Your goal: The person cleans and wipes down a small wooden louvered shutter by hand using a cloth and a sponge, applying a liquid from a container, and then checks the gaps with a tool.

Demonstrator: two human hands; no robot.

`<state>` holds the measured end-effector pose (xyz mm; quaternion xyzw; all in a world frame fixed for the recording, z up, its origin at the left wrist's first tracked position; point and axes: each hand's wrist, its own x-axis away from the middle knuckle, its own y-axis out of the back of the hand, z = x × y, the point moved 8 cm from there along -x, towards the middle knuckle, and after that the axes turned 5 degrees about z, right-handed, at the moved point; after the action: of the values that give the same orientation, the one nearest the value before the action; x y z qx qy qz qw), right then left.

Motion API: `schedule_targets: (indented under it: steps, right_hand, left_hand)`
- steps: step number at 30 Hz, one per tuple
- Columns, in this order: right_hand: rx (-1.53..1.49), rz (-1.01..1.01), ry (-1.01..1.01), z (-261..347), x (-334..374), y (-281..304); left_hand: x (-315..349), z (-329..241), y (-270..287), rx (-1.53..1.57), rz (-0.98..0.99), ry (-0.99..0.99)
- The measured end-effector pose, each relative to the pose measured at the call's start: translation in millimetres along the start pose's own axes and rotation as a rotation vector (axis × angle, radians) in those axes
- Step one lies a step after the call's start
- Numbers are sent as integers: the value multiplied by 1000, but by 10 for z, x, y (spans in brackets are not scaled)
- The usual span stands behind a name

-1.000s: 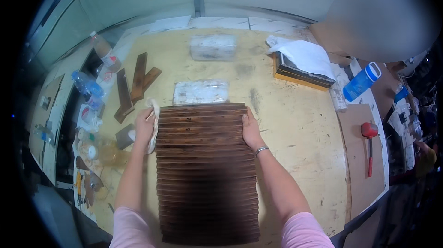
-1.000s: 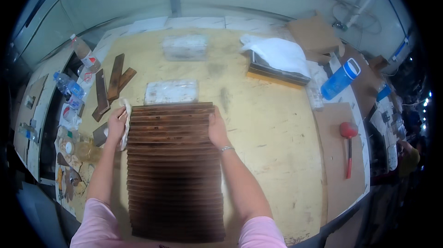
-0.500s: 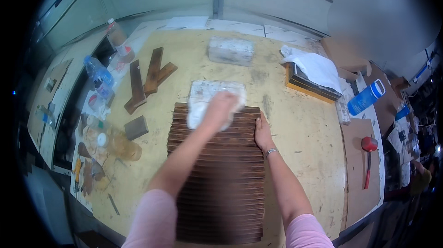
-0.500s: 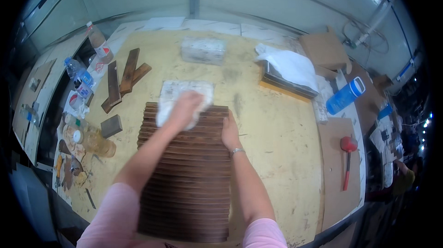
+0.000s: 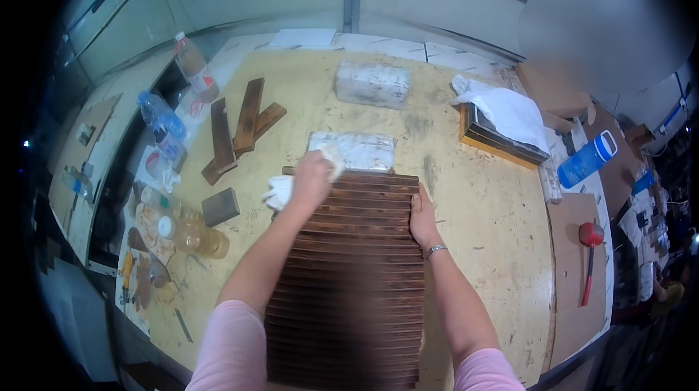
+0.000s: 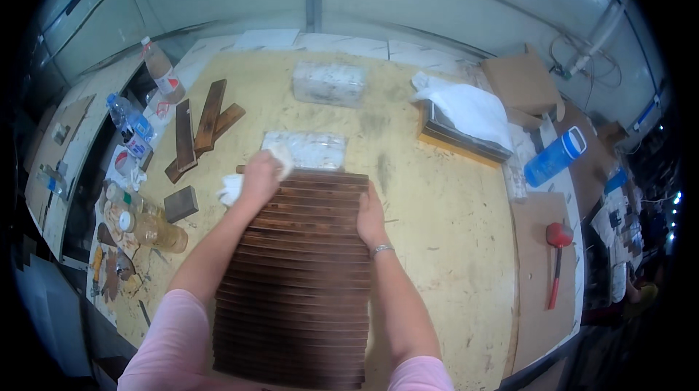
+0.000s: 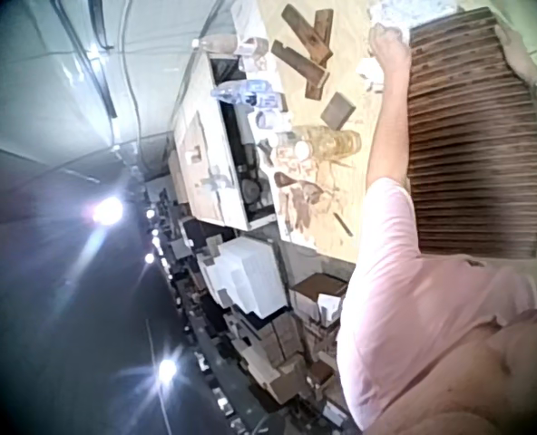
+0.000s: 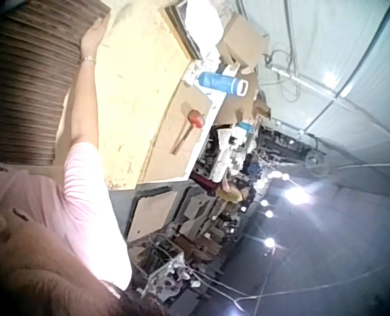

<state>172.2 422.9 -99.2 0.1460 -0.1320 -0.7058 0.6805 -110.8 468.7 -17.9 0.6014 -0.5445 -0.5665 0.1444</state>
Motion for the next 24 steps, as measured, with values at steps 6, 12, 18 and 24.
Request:
schedule_targets:
  steps: [6, 12, 18, 24]
  right_hand:
    - [-14, 13, 1, 172, 79, 119]
    - [-34, 10, 12, 131, 55, 42]
    - [-71, 44, 66, 148, 45, 13]
    - [0, -56, 55, 164, 98, 128]
  left_hand:
    - [7, 198, 287, 104, 112, 143]
    - [-167, -638, -527, 88, 56, -169]
    - [-637, -1796, -1212, 226, 203, -279]
    - [-186, -534, -37, 224, 216, -55]
